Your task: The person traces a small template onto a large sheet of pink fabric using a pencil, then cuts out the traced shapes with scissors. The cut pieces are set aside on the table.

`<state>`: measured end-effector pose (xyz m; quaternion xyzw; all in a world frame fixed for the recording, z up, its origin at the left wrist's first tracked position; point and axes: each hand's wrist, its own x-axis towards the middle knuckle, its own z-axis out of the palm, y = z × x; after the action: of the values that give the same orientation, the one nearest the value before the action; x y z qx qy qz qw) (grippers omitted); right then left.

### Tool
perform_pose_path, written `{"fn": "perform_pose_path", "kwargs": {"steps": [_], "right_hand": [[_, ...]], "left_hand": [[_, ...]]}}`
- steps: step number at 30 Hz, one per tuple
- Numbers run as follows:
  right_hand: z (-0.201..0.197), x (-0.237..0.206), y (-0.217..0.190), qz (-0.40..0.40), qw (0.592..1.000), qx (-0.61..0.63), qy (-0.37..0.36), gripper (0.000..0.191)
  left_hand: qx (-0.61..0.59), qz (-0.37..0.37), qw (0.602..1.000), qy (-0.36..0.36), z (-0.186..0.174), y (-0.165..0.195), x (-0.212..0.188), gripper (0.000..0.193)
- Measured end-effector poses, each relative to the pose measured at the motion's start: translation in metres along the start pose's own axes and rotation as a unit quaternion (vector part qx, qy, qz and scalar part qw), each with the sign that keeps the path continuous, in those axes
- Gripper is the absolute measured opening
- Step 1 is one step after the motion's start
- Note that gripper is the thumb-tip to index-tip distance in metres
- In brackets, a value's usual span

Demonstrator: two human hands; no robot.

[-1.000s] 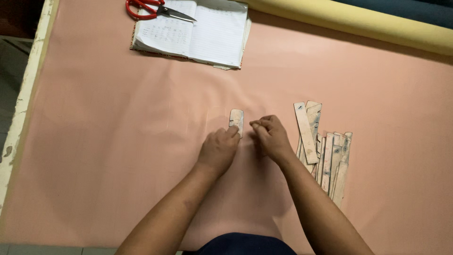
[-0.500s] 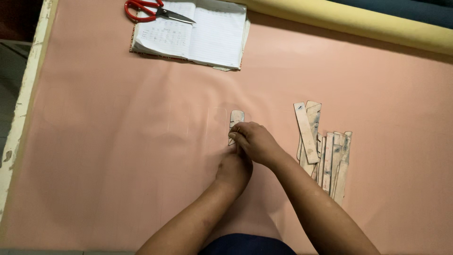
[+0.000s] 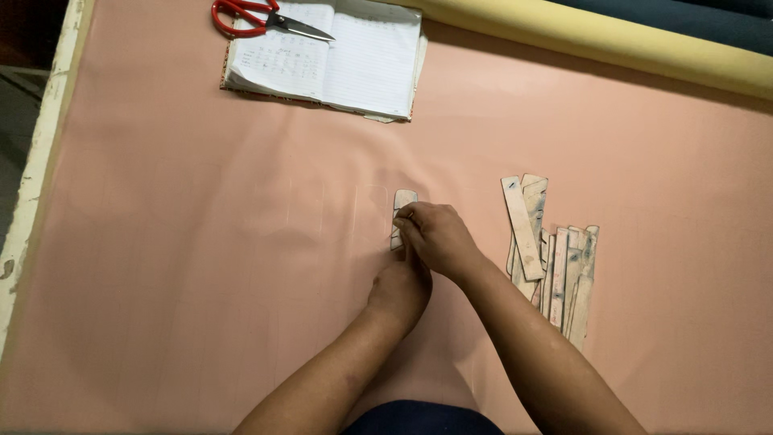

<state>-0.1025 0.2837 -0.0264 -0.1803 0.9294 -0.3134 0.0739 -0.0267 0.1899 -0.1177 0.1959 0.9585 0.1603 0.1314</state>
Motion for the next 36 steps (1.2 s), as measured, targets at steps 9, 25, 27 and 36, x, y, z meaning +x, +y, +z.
{"fn": "perform_pose_path", "kwargs": {"steps": [9, 25, 27, 36], "right_hand": [[0.003, 0.014, 0.010, 0.026, 0.999, 0.009, 0.036, 0.015], [-0.001, 0.038, 0.011, -0.053, 0.995, -0.033, 0.082, 0.013], [-0.001, 0.043, 0.012, -0.067, 0.991, -0.058, 0.102, 0.013], [-0.004, 0.033, 0.026, -0.027, 0.990, -0.068, 0.122, 0.016]], "left_hand": [[-0.148, -0.052, 0.985, 0.066, -0.027, -0.004, -0.004, 0.063], [-0.082, 0.044, 0.972, 0.214, -0.035, -0.040, 0.009, 0.014], [-0.118, 0.056, 0.955, 0.267, -0.033, -0.046, 0.010, 0.016], [-0.143, 0.045, 0.959, 0.241, -0.036, -0.050, 0.007, 0.024]]}}
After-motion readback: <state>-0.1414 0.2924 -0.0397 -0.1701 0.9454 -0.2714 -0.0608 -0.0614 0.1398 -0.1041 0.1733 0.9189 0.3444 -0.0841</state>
